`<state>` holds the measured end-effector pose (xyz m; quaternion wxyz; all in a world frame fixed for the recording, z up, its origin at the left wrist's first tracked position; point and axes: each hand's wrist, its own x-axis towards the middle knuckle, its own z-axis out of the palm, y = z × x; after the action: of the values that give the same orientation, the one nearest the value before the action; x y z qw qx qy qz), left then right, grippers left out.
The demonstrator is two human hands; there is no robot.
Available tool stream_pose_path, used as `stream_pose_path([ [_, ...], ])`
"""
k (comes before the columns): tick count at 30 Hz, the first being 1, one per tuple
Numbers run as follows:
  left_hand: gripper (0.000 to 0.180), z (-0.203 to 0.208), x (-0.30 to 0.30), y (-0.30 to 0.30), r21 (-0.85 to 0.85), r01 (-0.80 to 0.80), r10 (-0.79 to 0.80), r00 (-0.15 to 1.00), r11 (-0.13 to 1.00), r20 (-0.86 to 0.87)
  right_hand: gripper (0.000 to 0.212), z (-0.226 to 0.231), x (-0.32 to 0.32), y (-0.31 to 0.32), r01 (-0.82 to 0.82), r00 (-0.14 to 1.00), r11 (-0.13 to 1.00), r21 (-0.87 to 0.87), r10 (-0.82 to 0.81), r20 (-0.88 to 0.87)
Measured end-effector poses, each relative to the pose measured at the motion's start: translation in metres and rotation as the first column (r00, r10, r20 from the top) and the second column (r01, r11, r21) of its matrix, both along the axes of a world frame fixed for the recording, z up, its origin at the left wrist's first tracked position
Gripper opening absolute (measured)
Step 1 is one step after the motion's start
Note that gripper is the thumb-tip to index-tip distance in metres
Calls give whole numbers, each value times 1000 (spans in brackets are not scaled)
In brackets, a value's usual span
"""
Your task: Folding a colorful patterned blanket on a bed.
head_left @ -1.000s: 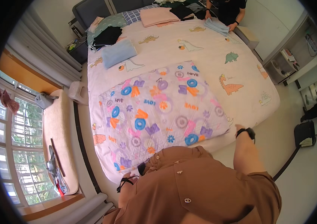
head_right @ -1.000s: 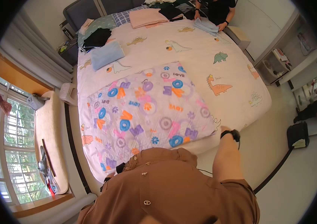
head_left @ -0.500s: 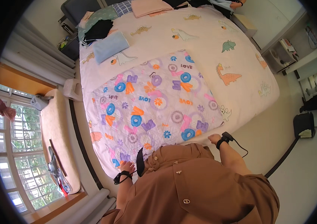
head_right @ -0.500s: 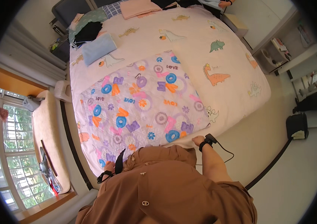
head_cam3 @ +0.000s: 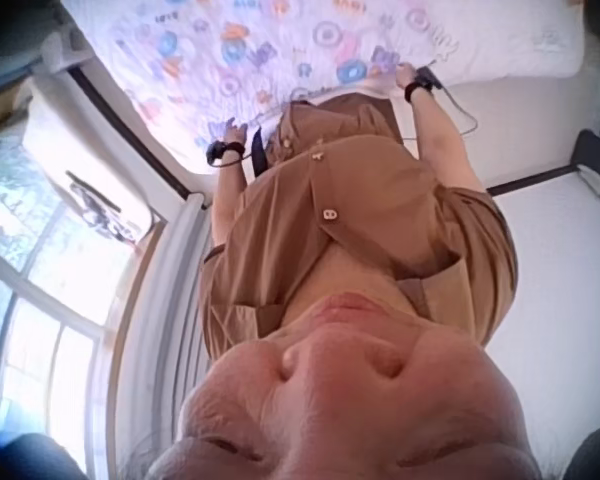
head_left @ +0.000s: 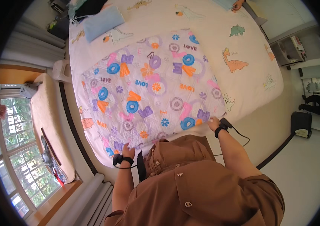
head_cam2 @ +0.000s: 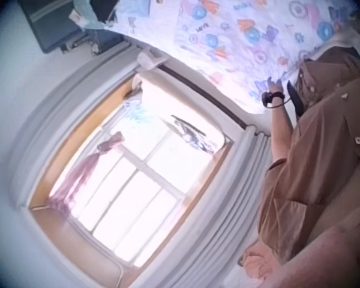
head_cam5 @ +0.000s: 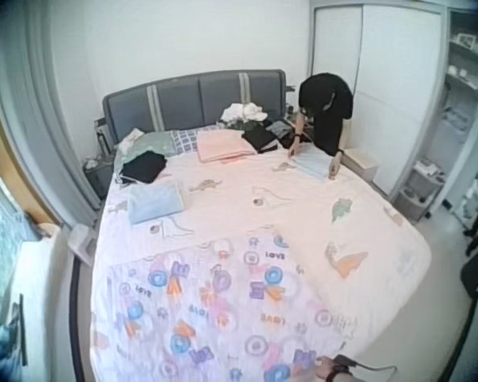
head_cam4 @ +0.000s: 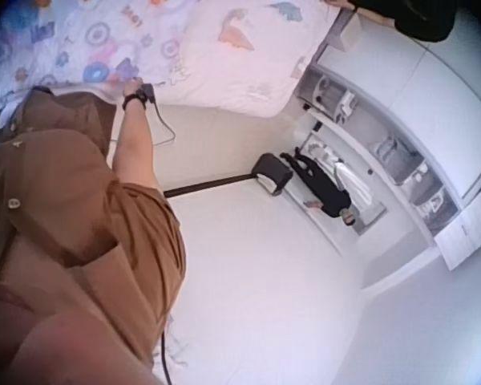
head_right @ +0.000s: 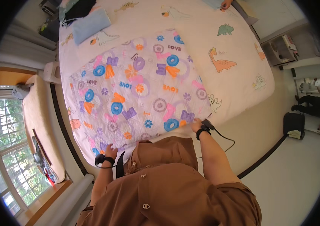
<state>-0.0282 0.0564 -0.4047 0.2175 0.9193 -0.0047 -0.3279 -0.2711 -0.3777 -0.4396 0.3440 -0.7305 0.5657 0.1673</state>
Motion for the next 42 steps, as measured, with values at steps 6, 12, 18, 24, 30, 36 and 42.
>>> stream_pose_path([
  [6, 51, -23, 19, -76, -66, 332, -321, 937, 941, 139, 55, 9, 97, 59, -355, 919, 928, -116, 369, 139],
  [12, 58, -22, 7, -141, 136, 610, -603, 793, 781, -89, 47, 1, 156, 125, -692, 710, 722, 4, 679, 185],
  [18, 78, -53, 23, -69, 297, 508, -503, 859, 809, -99, 60, -6, 135, 89, -724, 667, 688, 35, 713, -217],
  [24, 88, -85, 57, 96, 473, 273, -184, 957, 838, -225, 83, -6, 62, -31, -435, 731, 887, 155, 448, -515],
  [30, 38, -83, 127, 67, 346, 55, -154, 951, 937, 267, 59, -13, 110, -74, -370, 840, 923, 106, 381, -387],
  [36, 62, -76, 137, -158, 79, 404, -404, 841, 911, 359, 60, -39, 269, 60, -583, 754, 709, -397, 654, 59],
  [42, 75, -69, 148, -216, 268, 547, -605, 759, 793, 243, 63, -54, 332, 109, -734, 543, 468, -492, 840, -12],
])
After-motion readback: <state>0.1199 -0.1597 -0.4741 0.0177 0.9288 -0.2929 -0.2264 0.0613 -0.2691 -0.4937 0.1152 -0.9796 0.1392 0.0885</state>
